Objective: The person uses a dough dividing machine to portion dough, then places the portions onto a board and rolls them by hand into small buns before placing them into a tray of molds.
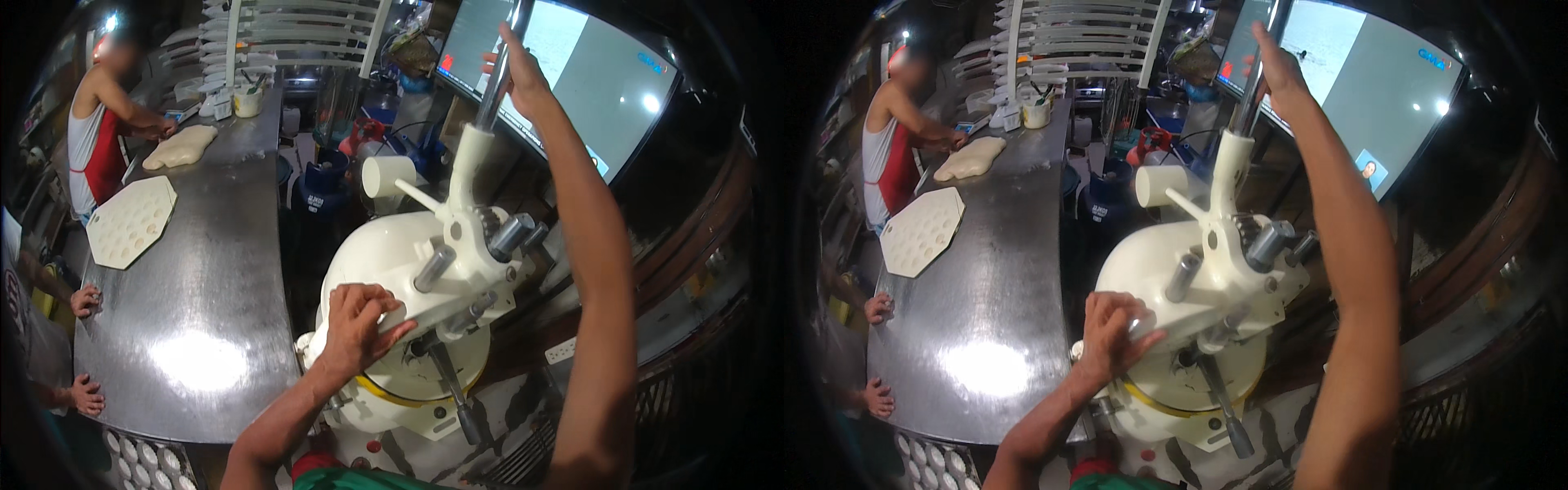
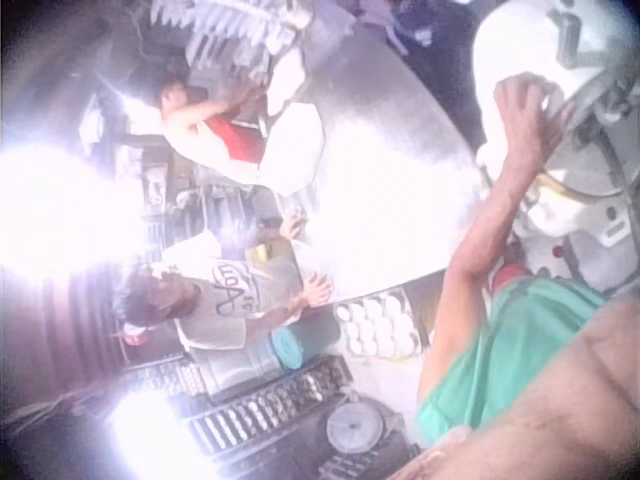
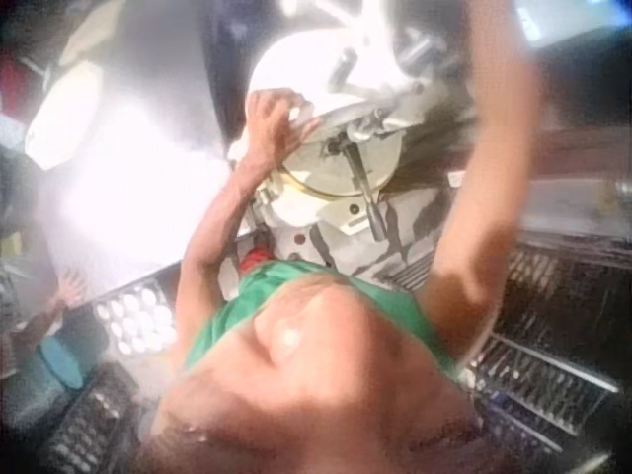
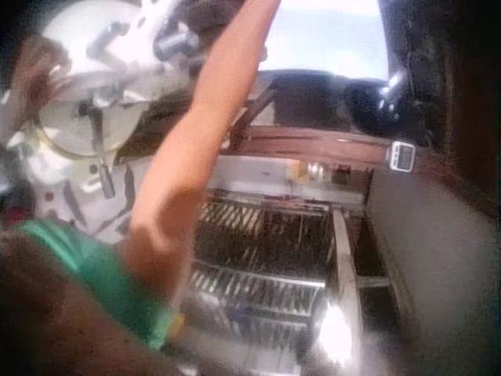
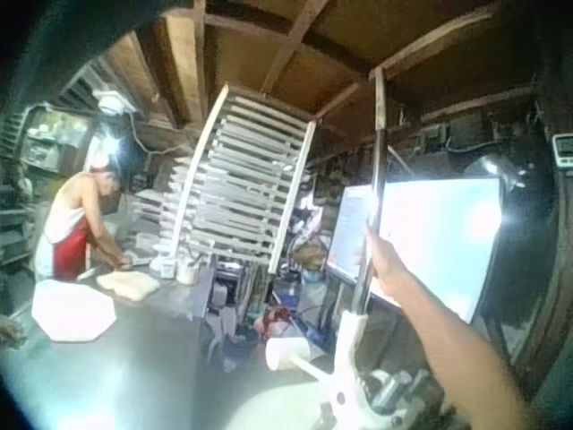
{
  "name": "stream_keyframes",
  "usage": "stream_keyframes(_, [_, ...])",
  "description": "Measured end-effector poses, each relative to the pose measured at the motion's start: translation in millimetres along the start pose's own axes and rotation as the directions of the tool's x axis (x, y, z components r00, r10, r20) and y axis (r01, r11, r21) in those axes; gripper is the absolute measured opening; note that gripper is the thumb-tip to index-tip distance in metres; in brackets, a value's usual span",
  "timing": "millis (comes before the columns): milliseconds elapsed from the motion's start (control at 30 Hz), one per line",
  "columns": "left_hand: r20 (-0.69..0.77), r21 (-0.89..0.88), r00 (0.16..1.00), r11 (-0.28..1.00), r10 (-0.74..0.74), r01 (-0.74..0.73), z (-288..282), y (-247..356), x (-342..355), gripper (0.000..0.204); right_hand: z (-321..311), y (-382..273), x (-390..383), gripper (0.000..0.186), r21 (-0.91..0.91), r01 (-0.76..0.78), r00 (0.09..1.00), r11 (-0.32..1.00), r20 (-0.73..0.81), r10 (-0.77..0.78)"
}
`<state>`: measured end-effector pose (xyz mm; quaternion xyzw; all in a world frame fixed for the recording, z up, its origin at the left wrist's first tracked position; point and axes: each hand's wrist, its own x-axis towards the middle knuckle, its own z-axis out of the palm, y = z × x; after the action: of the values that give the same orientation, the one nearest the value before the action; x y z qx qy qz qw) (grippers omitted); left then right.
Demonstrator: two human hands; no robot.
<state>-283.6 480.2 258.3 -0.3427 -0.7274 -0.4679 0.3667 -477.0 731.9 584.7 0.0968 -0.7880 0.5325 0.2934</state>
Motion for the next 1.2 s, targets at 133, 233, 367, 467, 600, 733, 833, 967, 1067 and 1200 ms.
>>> stream_keyframes(133, [0.000,0.010,0.999,0.999,-0.044,0.044,-7,-5,-5,0.048,0,-14,37,0.086,0.372,-0.021,1.000,0.928,0.016,0.016])
stream_keyframes(233, [-0.030,-0.021,0.999,0.999,-0.042,0.041,-1,-5,-6,0.044,-6,-27,15,0.092,0.340,0.017,1.000,0.940,-0.021,-0.010])
stream_keyframes(367, [-0.056,0.009,0.998,1.000,-0.010,0.011,-3,-2,-2,0.041,-50,-62,-31,0.110,0.414,0.039,0.999,0.910,-0.001,-0.042])
stream_keyframes(467, [-0.051,0.038,0.999,0.999,-0.015,0.017,-6,1,-1,0.040,-86,-125,-76,0.088,0.641,0.069,0.991,0.764,-0.131,0.020])
stream_keyframes(600, [-0.064,0.026,0.997,0.999,0.035,-0.034,-15,31,30,0.032,-190,-215,-156,0.104,0.395,0.444,0.878,0.804,-0.370,-0.303])
stream_keyframes(733, [-0.199,-0.205,0.958,0.947,0.208,-0.248,20,146,106,0.029,-303,-229,-260,0.096,0.058,0.396,0.839,0.916,-0.429,-0.336])
stream_keyframes(833, [-0.238,-0.381,0.950,0.881,0.200,-0.281,57,215,132,0.038,-358,-241,-356,0.094,-0.165,0.264,0.895,0.950,-0.326,-0.305])
stream_keyframes(967, [-0.194,-0.369,0.947,0.875,0.257,-0.313,88,272,101,0.045,-406,-243,-491,0.095,-0.393,0.076,0.986,0.916,-0.110,-0.129])
stream_keyframes(1067, [-0.169,-0.389,0.942,0.858,0.291,-0.335,94,280,69,0.051,-397,-279,-579,0.100,-0.582,-0.043,0.979,0.812,0.137,0.150])
stream_keyframes(1200, [0.252,-0.380,0.899,0.891,0.359,-0.249,105,252,-53,0.047,-348,-274,-612,0.097,-0.770,-0.434,0.740,0.467,-0.009,0.673])
